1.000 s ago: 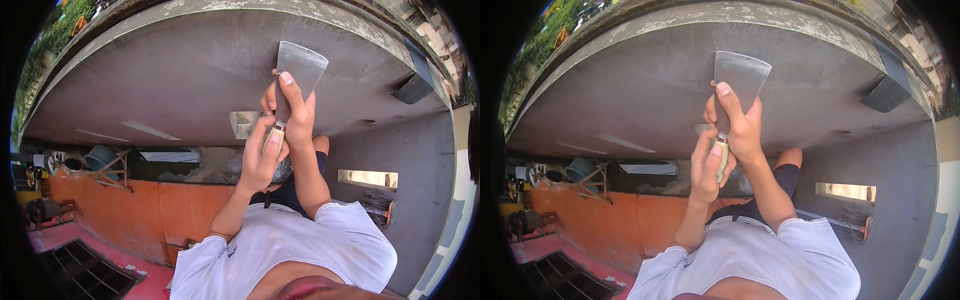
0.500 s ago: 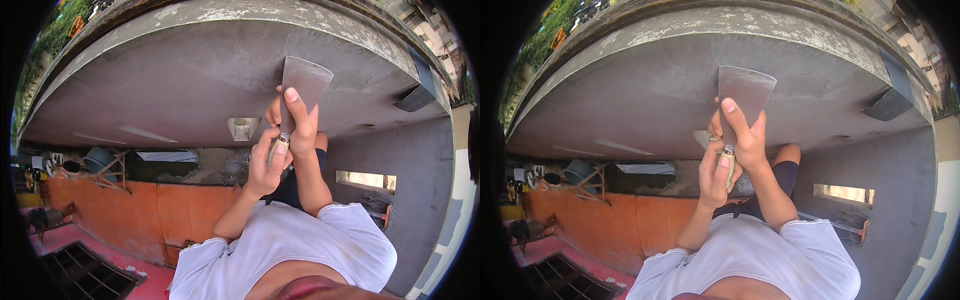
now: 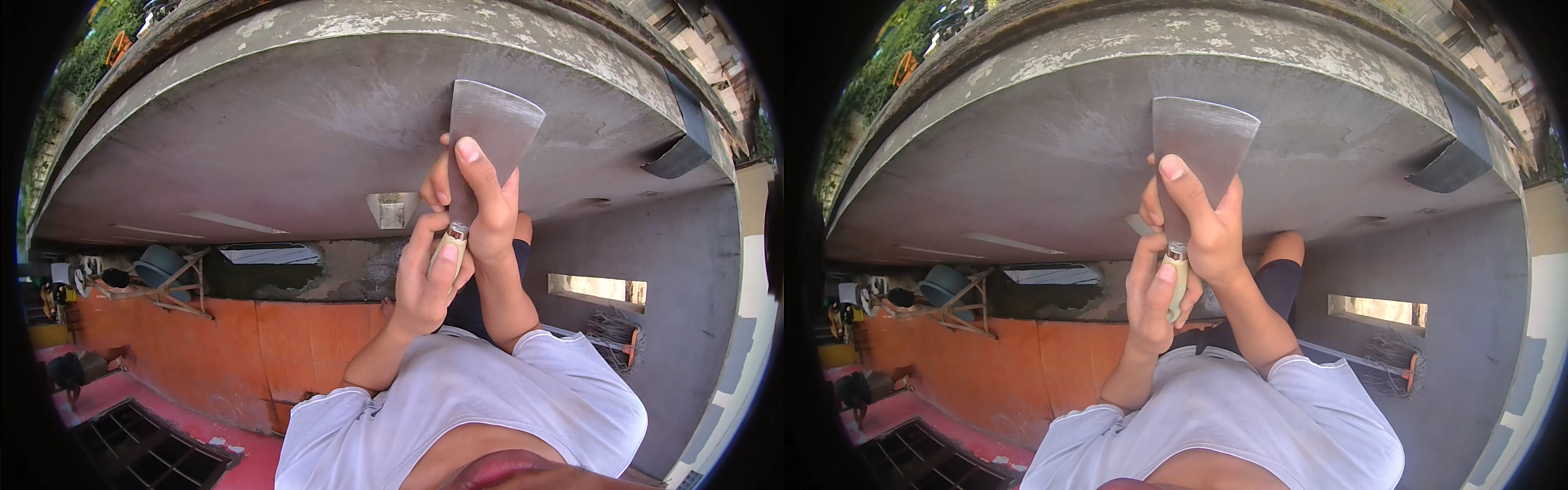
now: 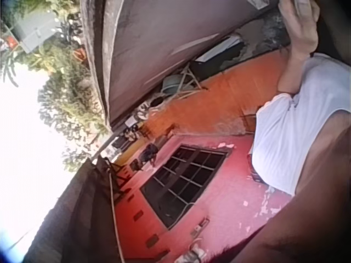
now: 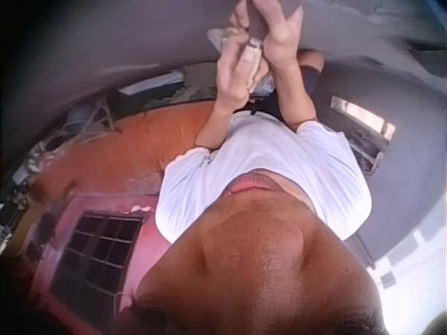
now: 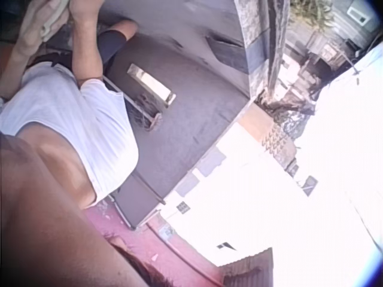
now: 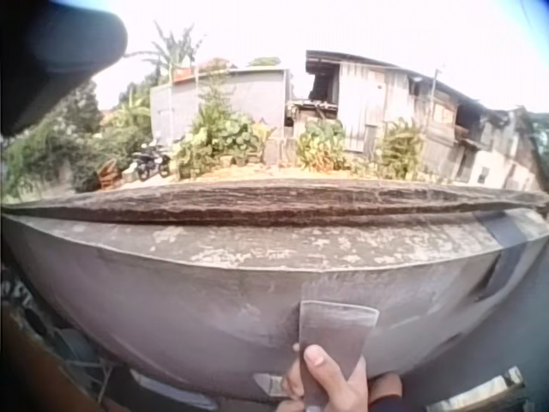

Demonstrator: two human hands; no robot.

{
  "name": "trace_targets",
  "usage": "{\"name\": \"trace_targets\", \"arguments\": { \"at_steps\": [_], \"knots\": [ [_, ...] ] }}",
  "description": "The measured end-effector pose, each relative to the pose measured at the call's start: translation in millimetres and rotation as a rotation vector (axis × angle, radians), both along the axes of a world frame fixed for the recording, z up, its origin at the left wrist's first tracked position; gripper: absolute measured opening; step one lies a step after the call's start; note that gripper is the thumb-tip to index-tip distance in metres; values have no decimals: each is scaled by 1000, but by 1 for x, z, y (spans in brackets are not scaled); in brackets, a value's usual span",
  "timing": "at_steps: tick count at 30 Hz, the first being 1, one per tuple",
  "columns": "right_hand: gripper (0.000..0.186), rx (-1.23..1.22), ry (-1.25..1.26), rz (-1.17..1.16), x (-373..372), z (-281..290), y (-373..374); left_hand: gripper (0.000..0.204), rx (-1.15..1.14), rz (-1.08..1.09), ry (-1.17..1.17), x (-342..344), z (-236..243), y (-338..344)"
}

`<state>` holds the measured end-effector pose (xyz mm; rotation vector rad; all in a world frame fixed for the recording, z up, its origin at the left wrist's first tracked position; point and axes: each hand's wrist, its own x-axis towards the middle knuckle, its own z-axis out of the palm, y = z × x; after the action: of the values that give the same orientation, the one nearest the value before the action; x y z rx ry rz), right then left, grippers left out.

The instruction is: The person uses a trowel to smooth a concrete ceiling surface. They repeatedly scrape and level the wet concrete, moving the tool across different sections to create an even finish.

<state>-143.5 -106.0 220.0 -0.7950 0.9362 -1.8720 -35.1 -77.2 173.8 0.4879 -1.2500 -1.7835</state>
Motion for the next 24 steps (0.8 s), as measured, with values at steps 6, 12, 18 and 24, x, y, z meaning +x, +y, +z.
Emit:
{"name": "trace_targets", "arguments": {
  "at_steps": [6, 12, 18, 24],
  "knots": [
    [38, -44, 44, 13, 0, 23, -9, 31, -65, 32, -40, -1, 21, -12],
    [37, 17, 27, -44, 5, 1, -1, 37, -32, 39, -70, -1, 4, 3],
    [38, 12, 35, -30, 4, 9, -4, 38, -53, 34, -35, -3, 7, -2],
    [41, -15, 53, -31, 4, 21, -6, 35, -53, 54, -43, -2, 19, -4]
  ]
}}
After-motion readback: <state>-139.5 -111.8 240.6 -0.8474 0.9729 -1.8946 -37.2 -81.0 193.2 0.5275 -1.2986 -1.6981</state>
